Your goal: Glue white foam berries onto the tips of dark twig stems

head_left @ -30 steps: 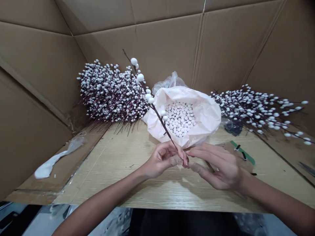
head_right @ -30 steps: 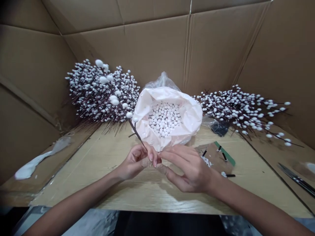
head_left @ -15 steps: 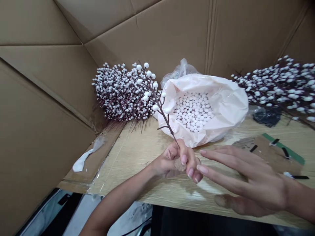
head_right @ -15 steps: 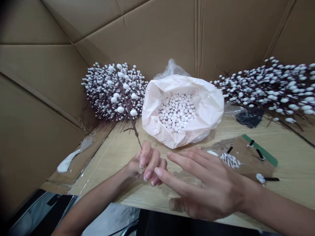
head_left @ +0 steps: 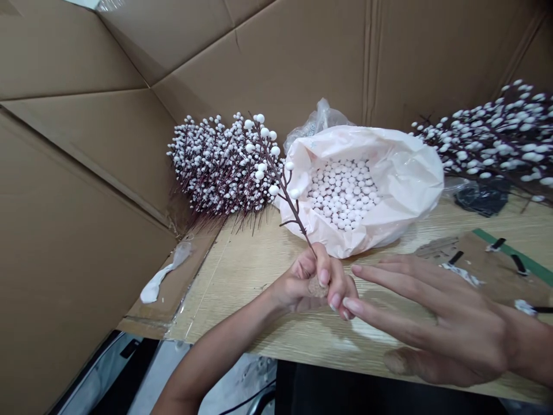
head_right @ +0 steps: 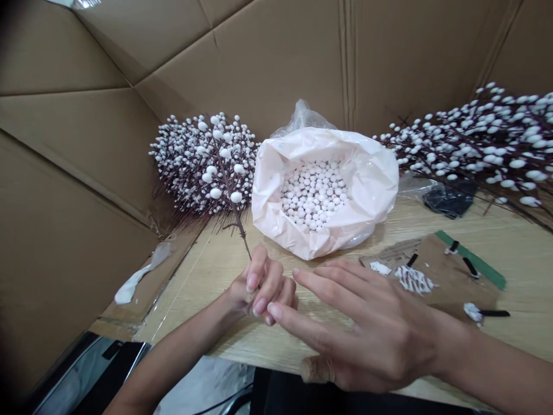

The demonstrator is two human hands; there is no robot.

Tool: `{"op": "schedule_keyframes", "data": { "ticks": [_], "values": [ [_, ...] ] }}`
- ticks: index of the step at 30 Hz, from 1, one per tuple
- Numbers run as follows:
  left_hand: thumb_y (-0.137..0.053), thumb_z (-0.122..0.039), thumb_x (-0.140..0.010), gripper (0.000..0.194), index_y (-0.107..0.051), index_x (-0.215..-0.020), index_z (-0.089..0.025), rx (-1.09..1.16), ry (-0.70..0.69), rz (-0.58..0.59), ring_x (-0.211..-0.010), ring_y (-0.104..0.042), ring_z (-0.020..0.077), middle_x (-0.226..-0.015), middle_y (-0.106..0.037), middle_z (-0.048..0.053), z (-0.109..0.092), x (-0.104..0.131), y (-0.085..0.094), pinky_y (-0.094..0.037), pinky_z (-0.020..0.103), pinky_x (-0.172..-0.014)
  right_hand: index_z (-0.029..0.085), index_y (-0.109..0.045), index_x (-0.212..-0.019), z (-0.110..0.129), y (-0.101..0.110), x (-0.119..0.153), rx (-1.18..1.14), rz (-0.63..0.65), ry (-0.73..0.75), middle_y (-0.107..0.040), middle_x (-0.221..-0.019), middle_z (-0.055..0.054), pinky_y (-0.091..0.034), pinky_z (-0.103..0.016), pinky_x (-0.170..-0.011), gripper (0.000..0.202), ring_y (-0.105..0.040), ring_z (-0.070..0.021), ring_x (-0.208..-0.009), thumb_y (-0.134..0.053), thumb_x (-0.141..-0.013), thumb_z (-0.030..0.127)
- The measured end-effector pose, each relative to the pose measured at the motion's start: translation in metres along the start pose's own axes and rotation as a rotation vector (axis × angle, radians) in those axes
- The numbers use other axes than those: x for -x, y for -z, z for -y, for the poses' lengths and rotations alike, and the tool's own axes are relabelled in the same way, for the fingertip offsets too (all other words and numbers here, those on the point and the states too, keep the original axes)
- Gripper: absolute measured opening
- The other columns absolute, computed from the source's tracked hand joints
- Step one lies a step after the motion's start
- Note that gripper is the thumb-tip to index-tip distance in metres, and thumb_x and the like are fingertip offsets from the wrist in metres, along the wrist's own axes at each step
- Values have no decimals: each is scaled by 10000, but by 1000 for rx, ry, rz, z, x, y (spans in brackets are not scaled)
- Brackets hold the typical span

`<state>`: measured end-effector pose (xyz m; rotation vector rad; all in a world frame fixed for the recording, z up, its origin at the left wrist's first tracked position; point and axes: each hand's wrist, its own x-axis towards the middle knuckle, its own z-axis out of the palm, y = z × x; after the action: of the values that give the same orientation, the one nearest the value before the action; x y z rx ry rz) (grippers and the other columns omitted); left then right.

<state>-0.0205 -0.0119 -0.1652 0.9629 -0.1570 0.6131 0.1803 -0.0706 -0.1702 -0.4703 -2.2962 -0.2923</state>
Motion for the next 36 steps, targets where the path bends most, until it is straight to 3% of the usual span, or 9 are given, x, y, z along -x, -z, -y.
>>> {"op": "schedule_keyframes", "data": {
  "ticks": [9,15,19,25,29,32,36],
  "values": [
    [-694,-217,-778,125,-571,-757,-227,-15,-4,-23,-586,-596,122,-587,-568,-25,-1,-1,-4,-533,221,-583,203,-405,-1421,1,-1,2,-6,-9,-14,-593,-1247,-158,-516,-411,-872,501,-577,-274,-1145,-406,-946,359],
    [-745,-263,-757,153,-638,-784,-157,-247,51,-338,-678,-634,113,-682,-646,13,1,-1,-10,-495,225,-685,190,-453,-1374,-2,-2,-4,56,-80,-84,-498,-1313,-209,-493,-424,-886,514,-494,-288,-1235,-448,-929,446],
    [-777,-279,-720,190,-679,-812,-144,-250,111,-394,-653,-655,119,-699,-685,22,2,-2,-11,-503,230,-664,164,-415,-1407,-8,-2,-6,193,-41,-150,-428,-1377,-256,-487,-457,-868,583,-498,-339,-1208,-423,-925,491],
    [-824,-306,-654,341,-729,-941,-148,-228,109,-512,-599,-638,105,-649,-690,25,4,-4,-13,-491,223,-639,58,-191,-1496,-14,-8,-7,360,-9,-165,-467,-1351,-279,-472,-487,-876,751,-489,-372,-1187,-358,-933,526],
    [-844,-286,-616,298,-732,-846,-133,-260,69,-614,-610,-639,124,-657,-699,38,6,-6,-12,-488,254,-671,-12,-153,-1485,-17,-14,-6,392,-19,-208,-503,-1325,-276,-470,-475,-897,806,-501,-357,-1180,-330,-932,547],
    [-838,-292,-616,276,-722,-800,-122,-346,47,-658,-598,-633,133,-651,-699,41,7,-6,-8,-483,262,-665,-8,-246,-1455,-23,-12,-3,365,-74,-246,-547,-1277,-257,-489,-447,-879,711,-538,-334,-1152,-361,-947,476],
    [-811,-323,-649,280,-719,-807,-112,-481,68,-672,-612,-631,137,-657,-700,51,9,-6,1,-480,261,-669,94,-490,-1280,-36,-4,2,266,-224,-386,-654,-1107,-162,-516,-371,-826,409,-633,-266,-1018,-431,-941,314]
  ]
}}
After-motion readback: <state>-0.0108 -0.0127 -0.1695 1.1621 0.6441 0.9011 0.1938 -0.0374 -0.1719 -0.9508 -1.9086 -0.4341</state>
